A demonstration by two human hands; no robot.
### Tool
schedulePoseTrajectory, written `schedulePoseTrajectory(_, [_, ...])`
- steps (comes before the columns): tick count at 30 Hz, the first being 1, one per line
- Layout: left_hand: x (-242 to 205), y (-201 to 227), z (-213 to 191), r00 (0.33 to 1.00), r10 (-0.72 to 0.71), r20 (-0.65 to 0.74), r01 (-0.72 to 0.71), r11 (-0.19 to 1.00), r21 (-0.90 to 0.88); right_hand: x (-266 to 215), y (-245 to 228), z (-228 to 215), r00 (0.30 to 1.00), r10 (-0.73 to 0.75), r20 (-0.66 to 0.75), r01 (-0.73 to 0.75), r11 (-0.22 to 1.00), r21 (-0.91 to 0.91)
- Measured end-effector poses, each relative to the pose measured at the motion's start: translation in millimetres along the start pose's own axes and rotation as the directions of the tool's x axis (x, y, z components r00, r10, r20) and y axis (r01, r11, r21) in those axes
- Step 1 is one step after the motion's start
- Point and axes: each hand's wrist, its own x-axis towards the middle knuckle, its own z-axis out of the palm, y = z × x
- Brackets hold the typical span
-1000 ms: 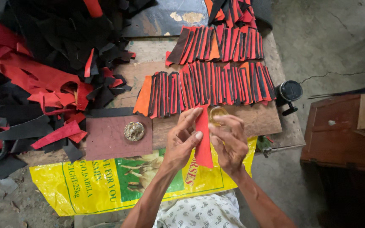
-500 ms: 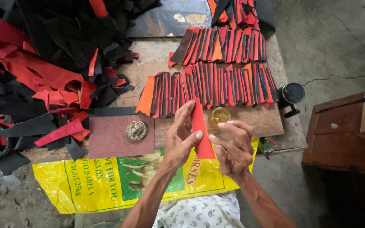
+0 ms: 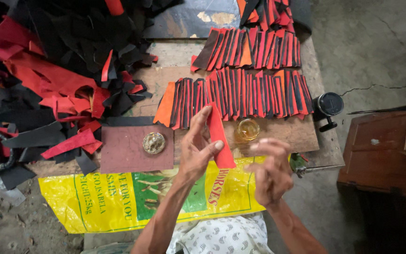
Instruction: The person repeatedly picks up red and black rubber pieces, applies a small amount of adhesive from a glass jar, and presses the pieces together. The assembled parts are placed in a growing stack on the table. The person handles the pieces one at a time throughout the clip.
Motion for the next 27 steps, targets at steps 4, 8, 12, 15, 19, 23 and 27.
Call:
schedulePoseTrajectory(4, [3,-7,-6,1.0,0.001,-0.03,-0.002,1.0,-0.028,-11,1,5,0.885,0.411,0.219,-0.466,0.781,0.416])
schedulePoseTrajectory(8, [1,0,-11,1.0,-0.018,0.026,0.015,0.995,0.099,-18,7,10,0.797,0.497,0.342,-0.602,0.612,0.513])
schedulePoseTrajectory(12, [2,7,-6,0.997,-0.02,0.074,0.014,0.996,0.086,-20,9,12,0.797,0.506,0.328,-0.603,0.676,0.423])
schedulePoseTrajectory(15, [4,9,-3,0.996,-0.021,0.086,0.013,0.996,0.093,-16,6,10,0.842,0.454,0.29,-0.523,0.819,0.235])
schedulePoseTrajectory(19, [4,10,-5,0.995,-0.05,0.088,0.041,0.994,0.103,-5,4,6,0.944,0.224,0.244,-0.19,0.97,-0.153])
schedulePoseTrajectory(23, [5,9,-7,0.992,-0.036,0.124,0.025,0.995,0.092,1,2,7,0.945,0.146,0.291,-0.091,0.977,-0.193])
schedulePoseTrajectory(27, [8,9,-12,0.997,-0.036,0.068,0.032,0.998,0.048,5,-1,12,0.972,0.005,0.234,0.053,0.969,-0.243])
